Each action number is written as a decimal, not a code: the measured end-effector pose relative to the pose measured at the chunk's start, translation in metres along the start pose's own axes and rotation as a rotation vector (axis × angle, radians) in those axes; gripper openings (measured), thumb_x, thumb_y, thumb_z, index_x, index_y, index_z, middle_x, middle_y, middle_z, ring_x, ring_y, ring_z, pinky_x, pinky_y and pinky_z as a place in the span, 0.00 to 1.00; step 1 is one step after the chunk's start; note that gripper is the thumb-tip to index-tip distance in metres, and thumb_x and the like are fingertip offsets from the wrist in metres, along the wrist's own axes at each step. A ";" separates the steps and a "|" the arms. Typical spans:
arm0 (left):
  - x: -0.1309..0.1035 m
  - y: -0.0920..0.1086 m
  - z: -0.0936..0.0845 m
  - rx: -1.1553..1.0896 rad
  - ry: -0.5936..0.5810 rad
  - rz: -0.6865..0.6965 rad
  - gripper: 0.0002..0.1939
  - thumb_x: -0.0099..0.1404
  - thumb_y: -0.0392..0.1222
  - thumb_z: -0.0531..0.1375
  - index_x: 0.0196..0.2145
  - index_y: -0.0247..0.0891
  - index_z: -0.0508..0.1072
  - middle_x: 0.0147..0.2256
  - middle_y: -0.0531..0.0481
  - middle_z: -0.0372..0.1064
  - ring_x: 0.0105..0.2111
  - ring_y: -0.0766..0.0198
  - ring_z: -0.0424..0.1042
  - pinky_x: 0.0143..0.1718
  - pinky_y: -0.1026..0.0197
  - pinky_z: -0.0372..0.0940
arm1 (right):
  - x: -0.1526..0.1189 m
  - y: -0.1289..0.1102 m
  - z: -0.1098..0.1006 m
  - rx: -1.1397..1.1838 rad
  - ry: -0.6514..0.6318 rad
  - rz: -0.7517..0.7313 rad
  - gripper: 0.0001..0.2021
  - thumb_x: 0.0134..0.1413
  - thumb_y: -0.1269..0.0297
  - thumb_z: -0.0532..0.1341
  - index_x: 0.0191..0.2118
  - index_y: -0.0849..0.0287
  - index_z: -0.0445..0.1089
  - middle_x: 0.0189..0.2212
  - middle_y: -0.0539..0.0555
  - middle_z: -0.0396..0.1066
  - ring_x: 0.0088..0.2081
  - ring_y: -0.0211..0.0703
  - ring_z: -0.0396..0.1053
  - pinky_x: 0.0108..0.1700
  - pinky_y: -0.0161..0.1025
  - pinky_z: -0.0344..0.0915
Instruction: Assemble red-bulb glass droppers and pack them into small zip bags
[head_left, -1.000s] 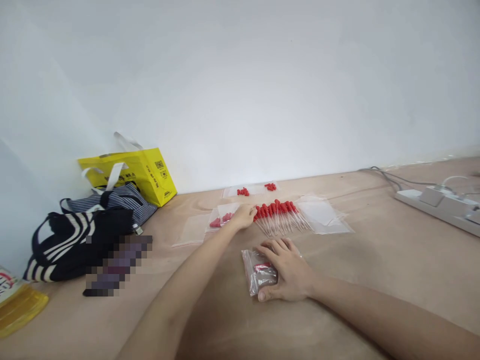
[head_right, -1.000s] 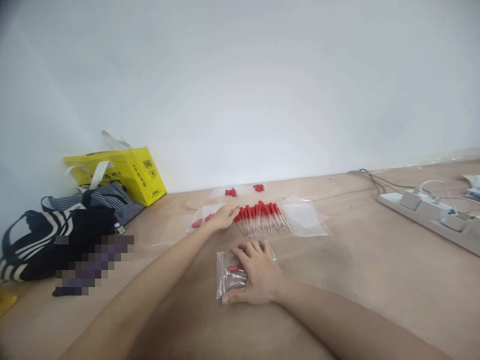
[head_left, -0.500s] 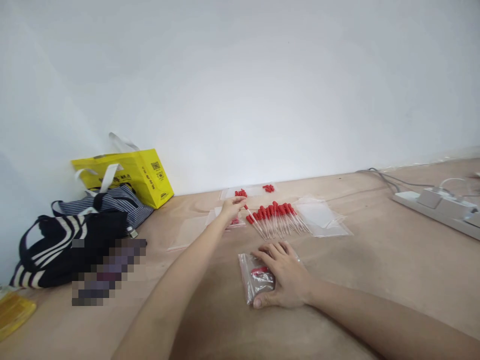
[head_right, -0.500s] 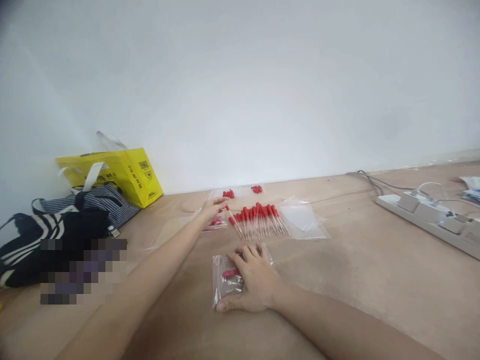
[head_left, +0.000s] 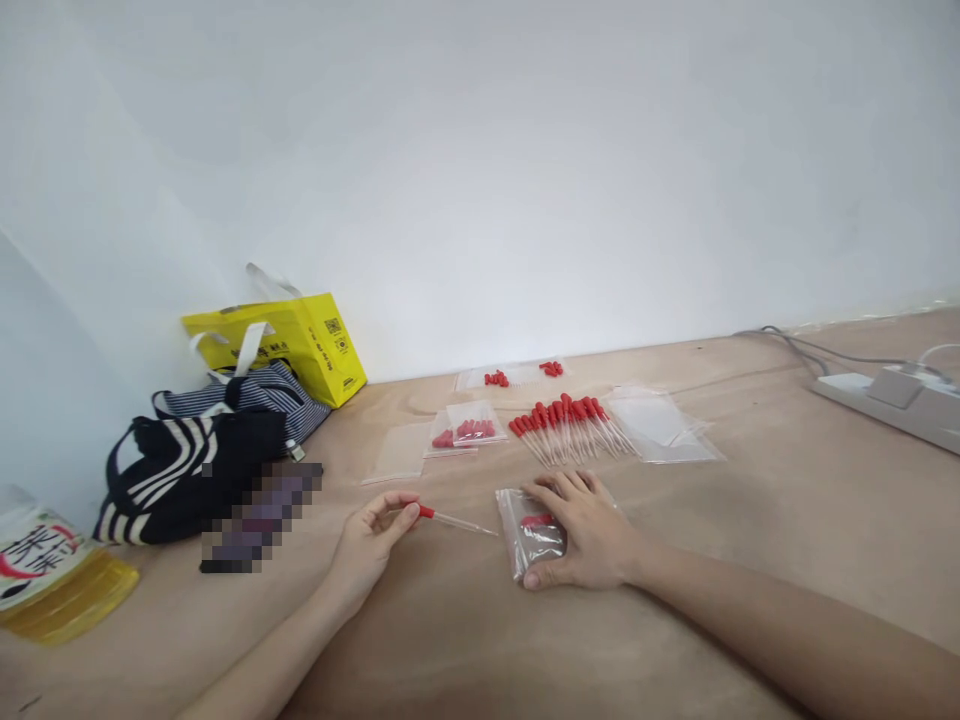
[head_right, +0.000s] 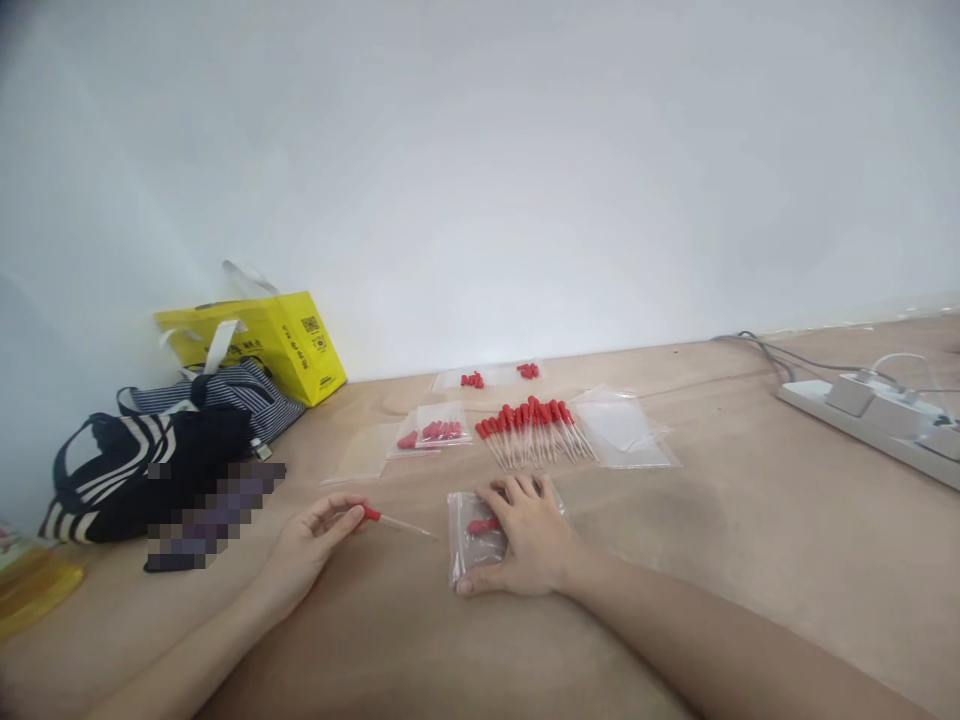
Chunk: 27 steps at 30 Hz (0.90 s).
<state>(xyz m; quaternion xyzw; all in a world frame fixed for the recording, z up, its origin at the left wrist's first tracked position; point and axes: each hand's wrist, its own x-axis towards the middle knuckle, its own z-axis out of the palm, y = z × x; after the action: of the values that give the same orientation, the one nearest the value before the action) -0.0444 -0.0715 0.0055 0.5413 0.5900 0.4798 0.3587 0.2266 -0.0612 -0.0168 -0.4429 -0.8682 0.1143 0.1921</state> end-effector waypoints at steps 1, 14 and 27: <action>-0.001 0.000 0.003 0.003 -0.005 -0.003 0.21 0.43 0.54 0.63 0.30 0.35 0.69 0.27 0.48 0.73 0.29 0.61 0.71 0.35 0.60 0.65 | 0.000 0.000 0.000 -0.003 0.002 0.000 0.46 0.29 0.32 0.54 0.55 0.55 0.54 0.48 0.59 0.58 0.49 0.55 0.54 0.50 0.52 0.43; -0.011 0.010 0.066 -0.026 -0.177 0.107 0.10 0.47 0.42 0.62 0.28 0.36 0.68 0.30 0.50 0.71 0.33 0.62 0.71 0.37 0.60 0.67 | 0.004 -0.005 0.004 0.008 0.042 -0.012 0.43 0.31 0.32 0.54 0.53 0.53 0.56 0.48 0.58 0.59 0.49 0.54 0.54 0.51 0.52 0.42; 0.004 0.007 0.075 0.115 -0.449 0.213 0.09 0.54 0.36 0.54 0.35 0.36 0.65 0.32 0.50 0.68 0.36 0.63 0.70 0.40 0.60 0.65 | 0.004 -0.005 -0.002 0.013 0.017 -0.045 0.40 0.34 0.34 0.53 0.53 0.55 0.57 0.47 0.59 0.60 0.48 0.54 0.56 0.50 0.52 0.45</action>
<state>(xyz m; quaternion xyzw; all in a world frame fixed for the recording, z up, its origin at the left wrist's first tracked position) 0.0280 -0.0545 -0.0090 0.7130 0.4614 0.3483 0.3968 0.2220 -0.0610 -0.0123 -0.4228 -0.8756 0.1120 0.2049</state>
